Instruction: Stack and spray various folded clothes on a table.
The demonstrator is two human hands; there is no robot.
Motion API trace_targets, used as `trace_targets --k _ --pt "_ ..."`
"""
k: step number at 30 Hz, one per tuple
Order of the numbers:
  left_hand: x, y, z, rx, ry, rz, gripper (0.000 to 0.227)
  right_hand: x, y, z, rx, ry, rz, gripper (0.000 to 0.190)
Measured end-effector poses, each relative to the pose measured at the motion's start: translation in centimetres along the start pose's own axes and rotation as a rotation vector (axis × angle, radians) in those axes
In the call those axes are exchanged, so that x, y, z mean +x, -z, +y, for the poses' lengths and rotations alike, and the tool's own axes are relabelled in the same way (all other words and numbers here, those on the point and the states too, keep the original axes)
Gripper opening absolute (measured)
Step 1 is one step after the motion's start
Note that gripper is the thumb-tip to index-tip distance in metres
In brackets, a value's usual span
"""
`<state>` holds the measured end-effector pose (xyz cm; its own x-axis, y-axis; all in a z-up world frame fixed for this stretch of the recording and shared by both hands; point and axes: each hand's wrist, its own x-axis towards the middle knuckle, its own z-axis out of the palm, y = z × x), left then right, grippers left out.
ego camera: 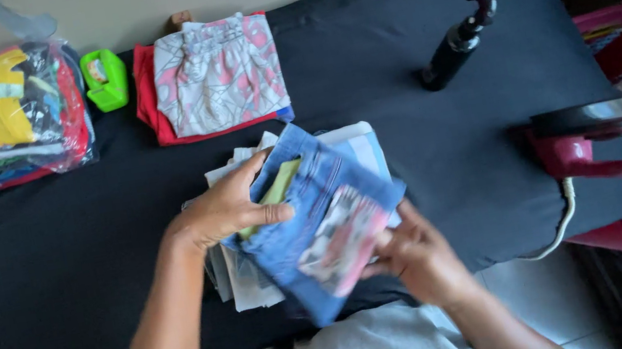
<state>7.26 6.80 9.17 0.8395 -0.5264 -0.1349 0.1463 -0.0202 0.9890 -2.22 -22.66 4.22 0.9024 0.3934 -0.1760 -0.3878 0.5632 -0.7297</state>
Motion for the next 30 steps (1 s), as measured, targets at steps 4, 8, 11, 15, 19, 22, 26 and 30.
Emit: trace_targets --k 4,8,11,15,19,22,26,30 --pt "2.6 0.1 2.7 0.454 0.063 -0.128 0.089 -1.0 -0.6 1.1 -0.036 -0.202 0.074 0.063" --pt "6.2 0.5 3.3 0.786 0.169 -0.313 0.095 -1.3 0.5 0.3 0.064 -0.188 0.036 0.054" --pt "9.0 -0.3 3.6 0.721 0.061 -0.411 0.097 -1.2 2.0 -0.3 0.071 -0.133 0.080 0.046" --pt "11.7 -0.3 0.3 0.834 0.221 -0.341 0.098 -0.6 5.4 1.4 -0.126 -0.155 0.298 0.036" --pt "10.0 1.5 -2.3 0.925 0.156 -0.225 0.099 -0.7 5.8 0.6 -0.344 -0.291 0.437 0.034" --pt "7.9 1.1 -0.4 0.773 0.183 -0.165 0.106 -0.6 6.2 -0.3 -0.630 -0.325 0.442 0.039" --pt "6.2 0.3 0.6 0.762 0.246 -0.031 0.100 -0.1 6.9 -0.6 -0.771 -0.328 0.393 0.042" --pt "5.6 -0.7 0.4 0.841 0.166 0.041 0.093 0.3 4.0 -4.0 -1.428 -0.351 0.343 0.060"
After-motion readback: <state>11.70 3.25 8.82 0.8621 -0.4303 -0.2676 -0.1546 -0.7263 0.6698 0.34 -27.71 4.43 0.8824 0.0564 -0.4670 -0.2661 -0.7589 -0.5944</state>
